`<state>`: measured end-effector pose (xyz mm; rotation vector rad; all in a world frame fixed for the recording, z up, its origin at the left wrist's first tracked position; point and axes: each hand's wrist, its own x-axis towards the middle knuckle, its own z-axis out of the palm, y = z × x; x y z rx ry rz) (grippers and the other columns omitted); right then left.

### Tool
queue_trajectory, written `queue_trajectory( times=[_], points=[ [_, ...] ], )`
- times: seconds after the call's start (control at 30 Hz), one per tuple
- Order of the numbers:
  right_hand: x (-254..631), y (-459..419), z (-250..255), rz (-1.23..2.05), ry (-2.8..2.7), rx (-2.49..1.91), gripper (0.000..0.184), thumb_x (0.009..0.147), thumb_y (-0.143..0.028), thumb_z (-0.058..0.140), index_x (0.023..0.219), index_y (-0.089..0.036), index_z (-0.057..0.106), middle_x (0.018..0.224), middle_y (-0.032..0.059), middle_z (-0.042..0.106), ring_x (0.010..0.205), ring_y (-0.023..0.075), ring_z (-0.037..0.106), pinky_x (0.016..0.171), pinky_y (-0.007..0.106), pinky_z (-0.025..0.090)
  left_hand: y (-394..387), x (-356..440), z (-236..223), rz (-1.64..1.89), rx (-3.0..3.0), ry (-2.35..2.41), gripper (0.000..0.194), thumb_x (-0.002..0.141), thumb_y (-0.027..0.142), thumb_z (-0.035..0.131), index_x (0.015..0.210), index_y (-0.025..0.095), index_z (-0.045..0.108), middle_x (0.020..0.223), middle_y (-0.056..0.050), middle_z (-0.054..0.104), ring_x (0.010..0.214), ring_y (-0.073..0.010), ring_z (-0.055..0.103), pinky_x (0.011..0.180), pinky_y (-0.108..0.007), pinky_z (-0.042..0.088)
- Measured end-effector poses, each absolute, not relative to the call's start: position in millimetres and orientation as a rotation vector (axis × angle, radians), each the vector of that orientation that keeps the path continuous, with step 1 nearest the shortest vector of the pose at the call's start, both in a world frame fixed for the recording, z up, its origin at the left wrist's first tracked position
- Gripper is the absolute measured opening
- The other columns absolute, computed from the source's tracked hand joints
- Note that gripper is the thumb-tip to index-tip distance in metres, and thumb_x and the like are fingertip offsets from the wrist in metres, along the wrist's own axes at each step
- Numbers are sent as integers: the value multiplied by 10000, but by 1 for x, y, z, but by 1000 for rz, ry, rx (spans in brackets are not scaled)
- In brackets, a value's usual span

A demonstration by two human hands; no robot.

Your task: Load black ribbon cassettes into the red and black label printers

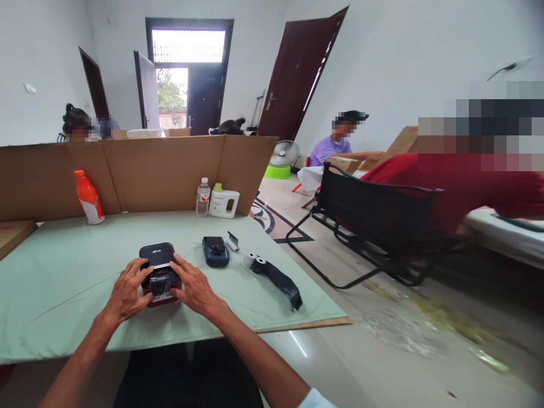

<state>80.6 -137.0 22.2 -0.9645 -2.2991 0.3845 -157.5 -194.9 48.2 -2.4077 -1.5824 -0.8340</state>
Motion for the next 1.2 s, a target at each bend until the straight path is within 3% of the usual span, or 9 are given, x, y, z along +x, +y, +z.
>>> queue_trajectory(
  times=[0.23,0.47,0.7,1.2],
  points=[
    [78,-139,26,380,-2296,-983,747,834,-318,828,1500,-193,511,1641,206,385,1395,374,534,1076,566,504,-195,-157,54,-791,-2423,-1601,571,719,169,698,1287,186,640,1417,-151,581,1344,-346,528,1119,-540,495],
    [74,-141,29,388,-2288,-989,781,833,-354,839,1506,-162,493,1655,215,352,1396,383,533,1094,562,496,-191,-160,55,-744,-2401,-1643,629,754,325,780,1354,229,619,1409,-142,592,1340,-364,531,1078,-557,521],
    [74,-144,32,401,-2299,-1021,785,831,-303,831,1522,-188,476,1664,194,347,1392,378,534,1097,541,492,-192,-159,56,-723,-2404,-1635,607,734,218,726,1334,231,639,1409,-139,578,1343,-352,527,1069,-533,525],
    [72,-144,24,371,-2259,-976,775,858,-434,813,1511,-163,496,1635,228,385,1331,390,589,1041,562,529,-194,-150,53,-778,-2327,-1667,606,754,470,825,1284,236,648,1417,-139,604,1356,-379,524,1063,-572,527]
  ],
)
